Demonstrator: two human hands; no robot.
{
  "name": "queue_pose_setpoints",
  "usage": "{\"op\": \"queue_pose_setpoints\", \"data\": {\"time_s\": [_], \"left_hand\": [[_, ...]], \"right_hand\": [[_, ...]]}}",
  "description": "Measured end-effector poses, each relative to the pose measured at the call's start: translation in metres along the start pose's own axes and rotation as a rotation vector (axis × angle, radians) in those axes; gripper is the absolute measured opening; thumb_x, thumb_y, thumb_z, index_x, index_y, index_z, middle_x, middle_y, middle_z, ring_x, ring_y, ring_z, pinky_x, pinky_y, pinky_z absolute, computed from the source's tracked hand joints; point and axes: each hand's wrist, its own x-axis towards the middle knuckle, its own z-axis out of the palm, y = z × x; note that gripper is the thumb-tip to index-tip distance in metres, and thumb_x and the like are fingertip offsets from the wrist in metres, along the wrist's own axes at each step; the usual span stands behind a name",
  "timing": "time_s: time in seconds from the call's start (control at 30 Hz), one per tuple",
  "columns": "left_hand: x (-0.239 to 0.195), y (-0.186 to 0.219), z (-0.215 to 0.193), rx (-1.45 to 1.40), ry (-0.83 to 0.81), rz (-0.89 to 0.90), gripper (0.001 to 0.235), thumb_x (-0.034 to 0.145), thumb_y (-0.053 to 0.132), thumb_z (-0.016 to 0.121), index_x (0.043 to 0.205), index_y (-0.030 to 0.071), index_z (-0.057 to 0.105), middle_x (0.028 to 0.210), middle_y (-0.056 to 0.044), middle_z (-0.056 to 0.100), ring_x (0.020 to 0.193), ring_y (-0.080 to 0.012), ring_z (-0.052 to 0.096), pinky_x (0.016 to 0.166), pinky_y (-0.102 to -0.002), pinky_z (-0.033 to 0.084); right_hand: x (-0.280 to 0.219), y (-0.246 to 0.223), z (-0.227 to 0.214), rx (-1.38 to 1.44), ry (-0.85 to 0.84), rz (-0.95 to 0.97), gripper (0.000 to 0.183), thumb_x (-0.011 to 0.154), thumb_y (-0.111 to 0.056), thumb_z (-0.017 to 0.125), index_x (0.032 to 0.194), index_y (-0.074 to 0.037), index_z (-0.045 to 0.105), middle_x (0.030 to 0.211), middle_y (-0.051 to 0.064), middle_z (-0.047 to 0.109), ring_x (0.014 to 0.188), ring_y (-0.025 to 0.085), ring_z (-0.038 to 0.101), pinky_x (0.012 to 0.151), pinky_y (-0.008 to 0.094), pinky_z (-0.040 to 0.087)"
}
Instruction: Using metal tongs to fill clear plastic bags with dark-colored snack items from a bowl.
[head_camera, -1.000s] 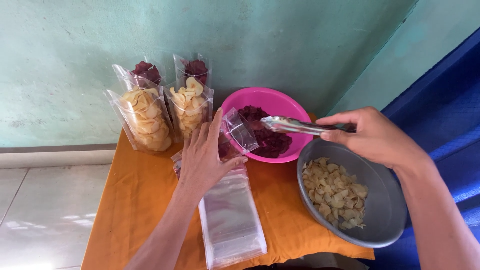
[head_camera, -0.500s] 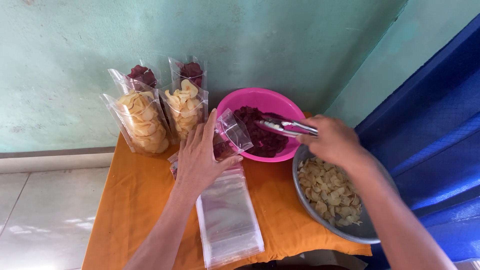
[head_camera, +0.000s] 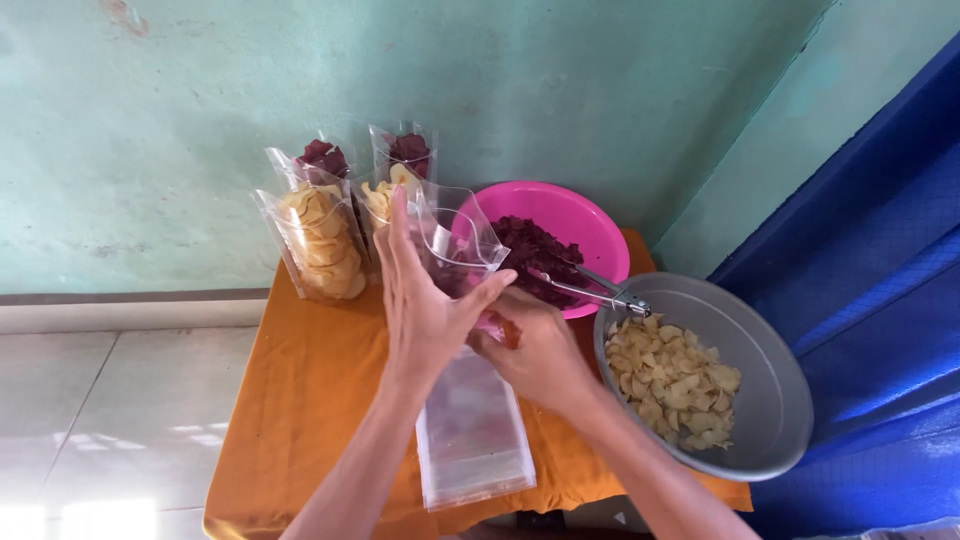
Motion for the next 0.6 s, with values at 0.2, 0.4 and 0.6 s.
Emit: {"op": "queue_pose_setpoints", "data": {"time_s": [0.2, 0.4, 0.6], "left_hand": [[-0.021, 0.008, -0.022, -0.233, -0.19, -0.021, 0.1, 0.092, 0.043, 0.071, 0.163, 0.006, 0.012, 0.162, -0.035, 0.019, 0.149, -0.0572, 0.019, 0.117, -0.07, 0.018], [-0.057, -0.088, -0.037, -0.159, -0.288, -0.112, 0.013, 0.094, 0.025, 0.073, 0.089, 0.014, 0.079, 0.085, 0.0, 0.074, 0.076, -0.0157, 0.071, 0.071, -0.03, 0.057], [-0.067, -0.087, -0.038, -0.155, -0.201, -0.204, 0.016, 0.094, 0.023, 0.074, 0.085, 0.011, 0.079, 0.08, -0.002, 0.07, 0.068, -0.012, 0.064, 0.058, -0.022, 0.056]], "right_hand": [[-0.015, 0.032, 0.019, 0.115, 0.183, 0.149, 0.012, 0.089, -0.004, 0.071, 0.097, -0.011, 0.077, 0.079, 0.009, 0.077, 0.077, 0.019, 0.073, 0.069, 0.035, 0.058], [-0.035, 0.061, 0.024, 0.117, 0.264, 0.175, 0.01, 0.095, -0.007, 0.068, 0.093, -0.015, 0.075, 0.068, 0.01, 0.07, 0.067, 0.021, 0.071, 0.064, 0.036, 0.058], [-0.046, 0.042, 0.031, 0.12, 0.23, 0.232, 0.016, 0.1, -0.022, 0.066, 0.107, -0.009, 0.072, 0.084, 0.015, 0.075, 0.074, 0.027, 0.073, 0.063, 0.04, 0.06]]}}
